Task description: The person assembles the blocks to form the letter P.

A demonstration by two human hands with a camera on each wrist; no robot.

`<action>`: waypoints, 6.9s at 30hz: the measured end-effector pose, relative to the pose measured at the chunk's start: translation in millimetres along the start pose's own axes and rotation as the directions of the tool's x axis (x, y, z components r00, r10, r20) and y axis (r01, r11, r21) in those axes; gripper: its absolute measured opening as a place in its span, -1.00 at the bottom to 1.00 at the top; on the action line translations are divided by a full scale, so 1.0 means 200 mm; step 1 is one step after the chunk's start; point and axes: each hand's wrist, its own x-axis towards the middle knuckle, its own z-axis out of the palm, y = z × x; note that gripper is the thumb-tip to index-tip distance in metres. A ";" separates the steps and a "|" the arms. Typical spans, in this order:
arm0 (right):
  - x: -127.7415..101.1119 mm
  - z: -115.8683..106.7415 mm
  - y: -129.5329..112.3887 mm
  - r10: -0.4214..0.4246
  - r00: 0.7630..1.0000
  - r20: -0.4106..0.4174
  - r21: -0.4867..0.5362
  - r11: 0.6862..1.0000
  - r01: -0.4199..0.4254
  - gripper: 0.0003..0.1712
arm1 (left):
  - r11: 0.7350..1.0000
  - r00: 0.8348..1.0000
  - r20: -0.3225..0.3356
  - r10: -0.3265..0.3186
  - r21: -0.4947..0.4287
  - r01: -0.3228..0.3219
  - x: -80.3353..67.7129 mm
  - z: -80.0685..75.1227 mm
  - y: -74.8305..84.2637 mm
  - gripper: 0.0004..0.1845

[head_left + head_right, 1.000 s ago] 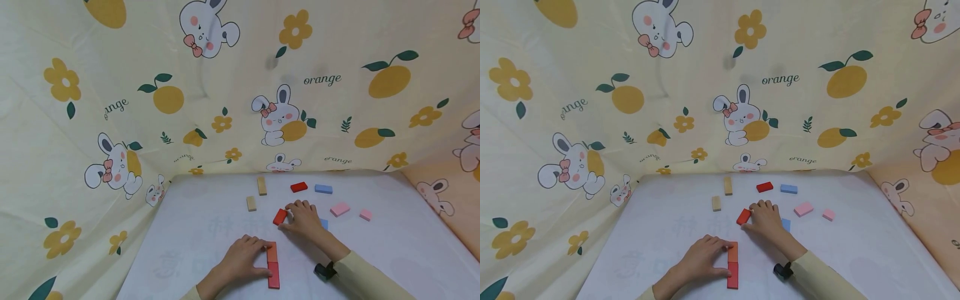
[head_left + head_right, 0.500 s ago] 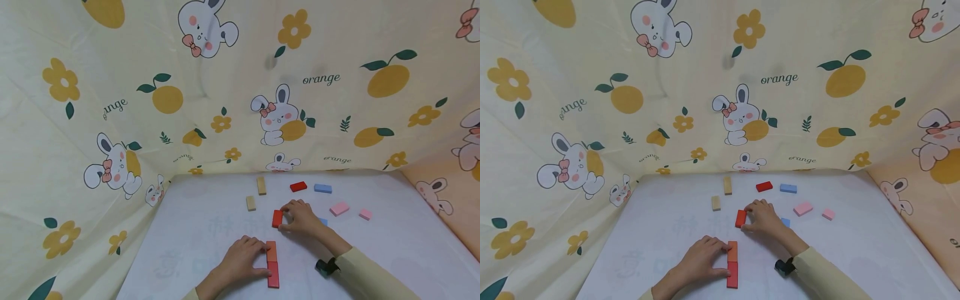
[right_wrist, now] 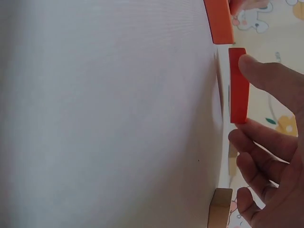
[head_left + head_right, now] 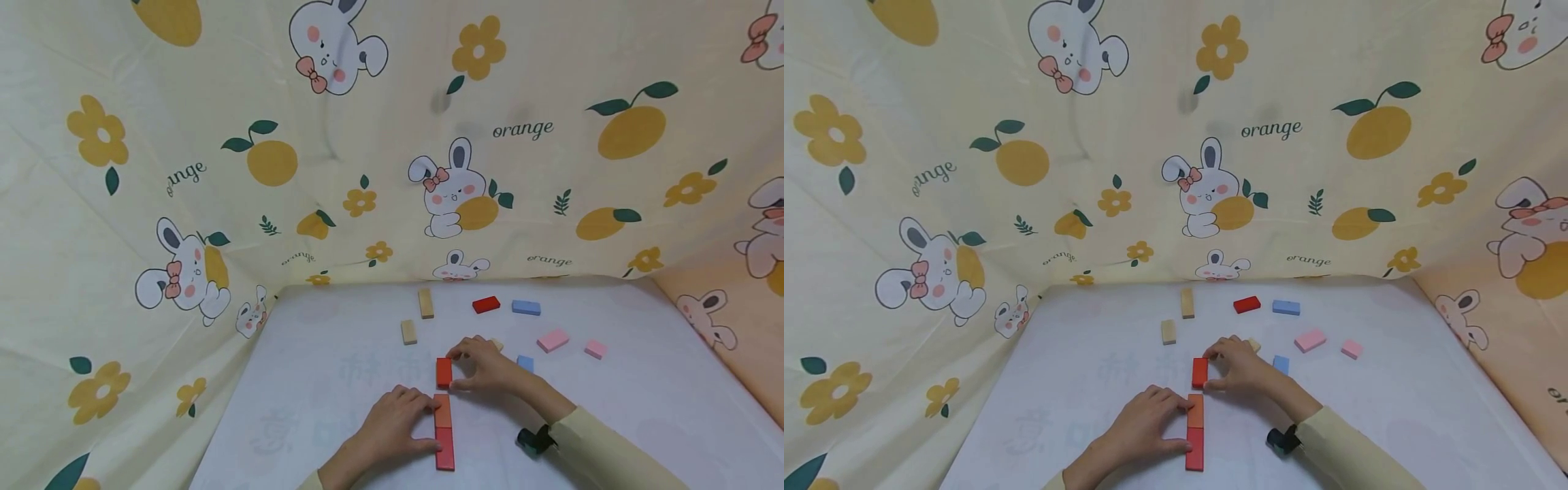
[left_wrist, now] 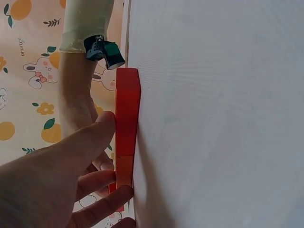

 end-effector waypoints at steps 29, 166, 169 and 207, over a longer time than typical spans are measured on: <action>0.01 0.04 0.00 -0.030 0.999 0.042 -0.004 1.000 0.030 -0.33 | 1.000 1.000 -0.008 0.012 0.000 -0.012 0.00 0.01 -0.01 -0.31; 0.54 0.04 0.03 0.094 0.992 0.081 0.207 0.972 -0.109 -0.39 | 0.999 0.993 0.112 -0.046 -0.007 0.048 0.09 0.00 -0.03 0.04; 0.53 0.02 0.05 0.095 0.992 0.086 0.220 0.969 -0.112 -0.40 | 0.999 0.992 0.114 -0.048 -0.006 0.049 0.09 0.00 -0.03 0.04; 0.25 -0.05 0.16 0.001 0.994 0.108 0.090 0.996 -0.011 -0.37 | 0.996 0.988 0.135 -0.080 -0.016 0.082 0.10 0.00 -0.02 0.06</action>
